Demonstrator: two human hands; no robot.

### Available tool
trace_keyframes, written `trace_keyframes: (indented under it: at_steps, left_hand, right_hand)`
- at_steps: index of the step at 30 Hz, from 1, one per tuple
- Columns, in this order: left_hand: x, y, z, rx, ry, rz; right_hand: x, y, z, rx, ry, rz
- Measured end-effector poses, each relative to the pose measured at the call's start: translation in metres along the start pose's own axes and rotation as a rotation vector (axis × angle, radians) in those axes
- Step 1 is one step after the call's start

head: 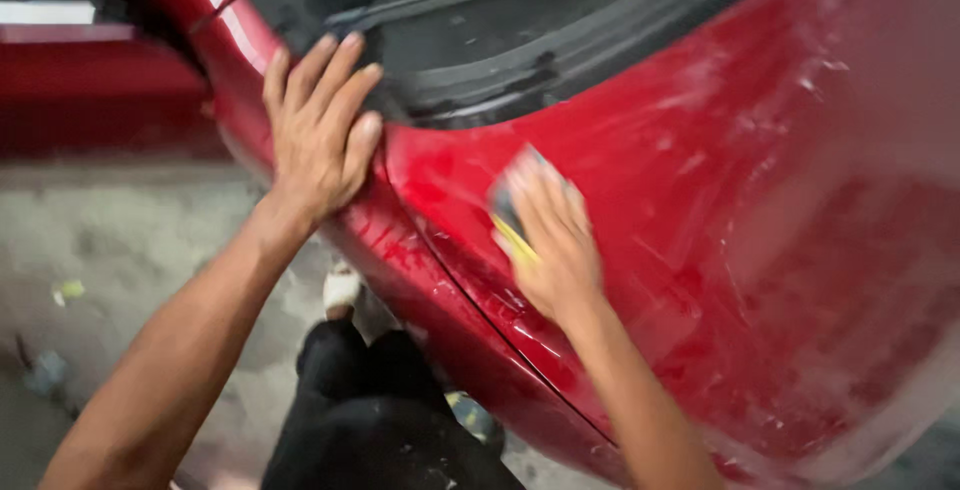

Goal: The person sands the hood of a red car using a sanding block, repeatedly dipping it into a bucket of water. The person works across the hood surface, including near the windshield and headlights, using one hand to hold the block and the other to stabilize the car.

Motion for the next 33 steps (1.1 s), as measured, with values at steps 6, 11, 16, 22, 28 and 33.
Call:
trace_keyframes:
  at_steps: [6, 11, 16, 22, 28, 33]
  left_hand:
    - [-0.071, -0.004, 0.01, 0.41, -0.205, 0.029]
    - [-0.144, -0.072, 0.05, 0.45, -0.18, -0.055]
    - [-0.22, -0.165, 0.129, 0.569, -0.154, 0.089]
    - [-0.244, -0.203, 0.154, 0.639, -0.19, 0.159]
    - [-0.214, -0.146, 0.087, 0.524, -0.308, -0.018]
    - [-0.196, -0.082, 0.042, 0.515, -0.377, -0.111]
  right_hand:
    - [-0.09, 0.061, -0.187, -0.322, -0.504, -0.005]
    - [-0.127, 0.026, -0.272, -0.412, -0.632, -0.192]
    - [-0.138, 0.004, -0.287, -0.457, -0.662, -0.218]
    - [-0.135, 0.006, -0.287, -0.431, -0.727, -0.189]
    - [-0.134, 0.012, -0.281, -0.474, -0.74, -0.144]
    - [-0.119, 0.024, -0.262, -0.508, -0.794, -0.136]
Point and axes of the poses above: each hand's wrist, its own z-axis towards the middle knuckle, its own y-axis out of the back of the hand, x = y × z, the point moved 1 cm from there along z, towards the middle knuckle, and after that the axes turned 7 degrees about -y, right-handed, at the moved point
